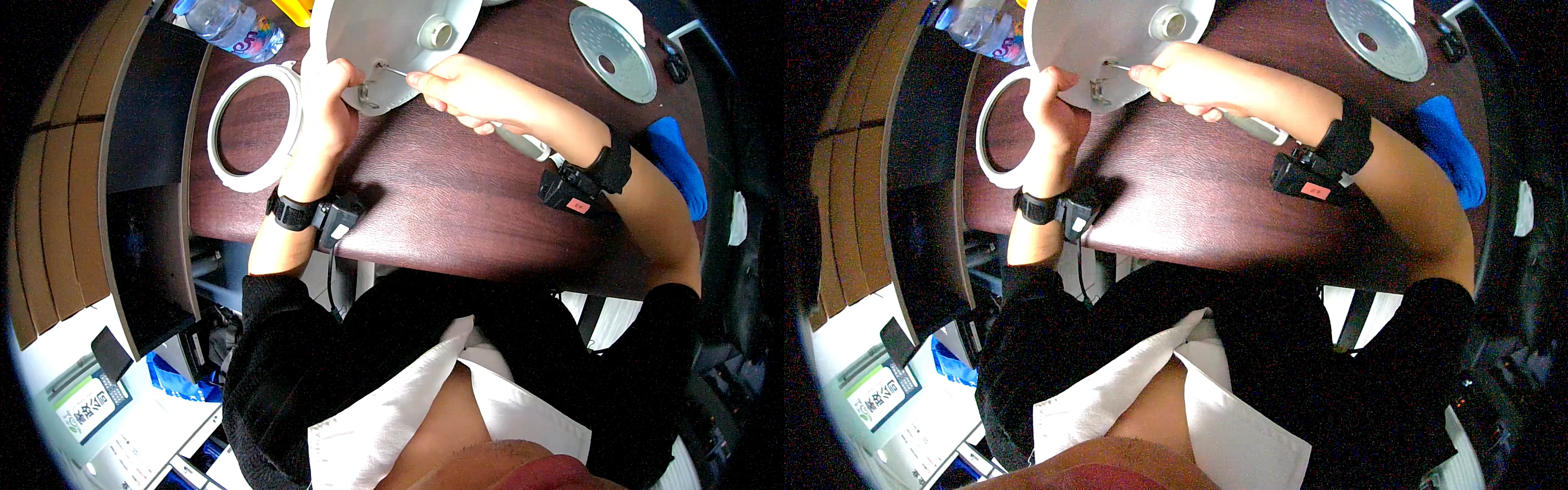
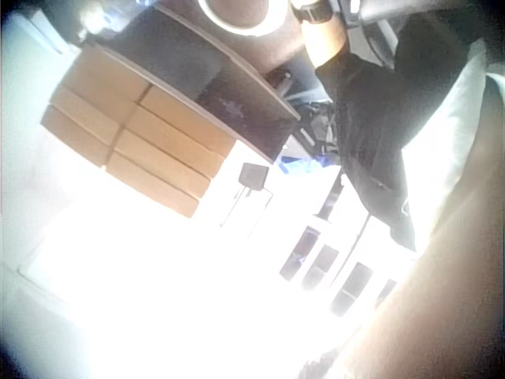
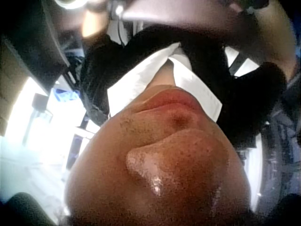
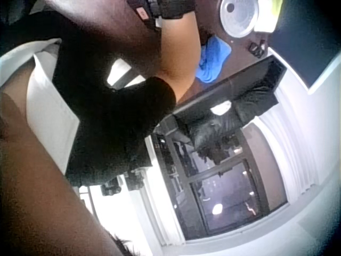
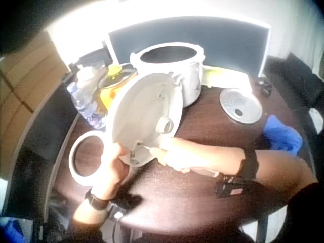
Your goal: The person uses a screwdriver to tighten screws inside a white plastic light fixture housing. They then attach a perforated metal cover plate and a white plastic ring to the fixture, aligning and pressing the components together.
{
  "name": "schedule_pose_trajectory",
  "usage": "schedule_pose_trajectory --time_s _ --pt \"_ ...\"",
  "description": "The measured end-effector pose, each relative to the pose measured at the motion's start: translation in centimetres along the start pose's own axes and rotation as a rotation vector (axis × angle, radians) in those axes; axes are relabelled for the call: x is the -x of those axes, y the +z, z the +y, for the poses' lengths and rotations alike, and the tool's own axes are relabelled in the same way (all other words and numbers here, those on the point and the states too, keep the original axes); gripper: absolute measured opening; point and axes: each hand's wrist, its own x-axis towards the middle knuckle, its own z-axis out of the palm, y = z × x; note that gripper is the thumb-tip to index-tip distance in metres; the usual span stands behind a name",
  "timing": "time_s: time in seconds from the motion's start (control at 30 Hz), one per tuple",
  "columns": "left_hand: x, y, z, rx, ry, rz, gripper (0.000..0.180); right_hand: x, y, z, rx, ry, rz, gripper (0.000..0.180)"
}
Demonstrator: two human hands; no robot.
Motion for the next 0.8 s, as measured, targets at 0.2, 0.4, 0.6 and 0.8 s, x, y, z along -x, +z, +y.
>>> schedule_pose_trajectory --time_s 0.2,0.4,0.6,0.8 --pt "1.3 3.1 2.6 -0.193 0.073 -0.159 0.019 -0.2 -0.4 1.3 -0.143 0.058 -0.066 0.046" --pt "1.2 2.8 2.4 -0.348 0.288 -0.176 0.019 1.4 -0.4 0.5 0.991 -0.529 0.619 0.036" --pt "-0.1 1.3 0.5 0.016 -0.012 0.058 0.018 1.2 0.3 0.2 1.06 -0.576 0.618 0.036" --pt "-0.5 -0.1 -0.2 -0.028 -0.004 0.052 0.02 0.7 0.5 0.3 1.022 -0.562 0.592 0.036"
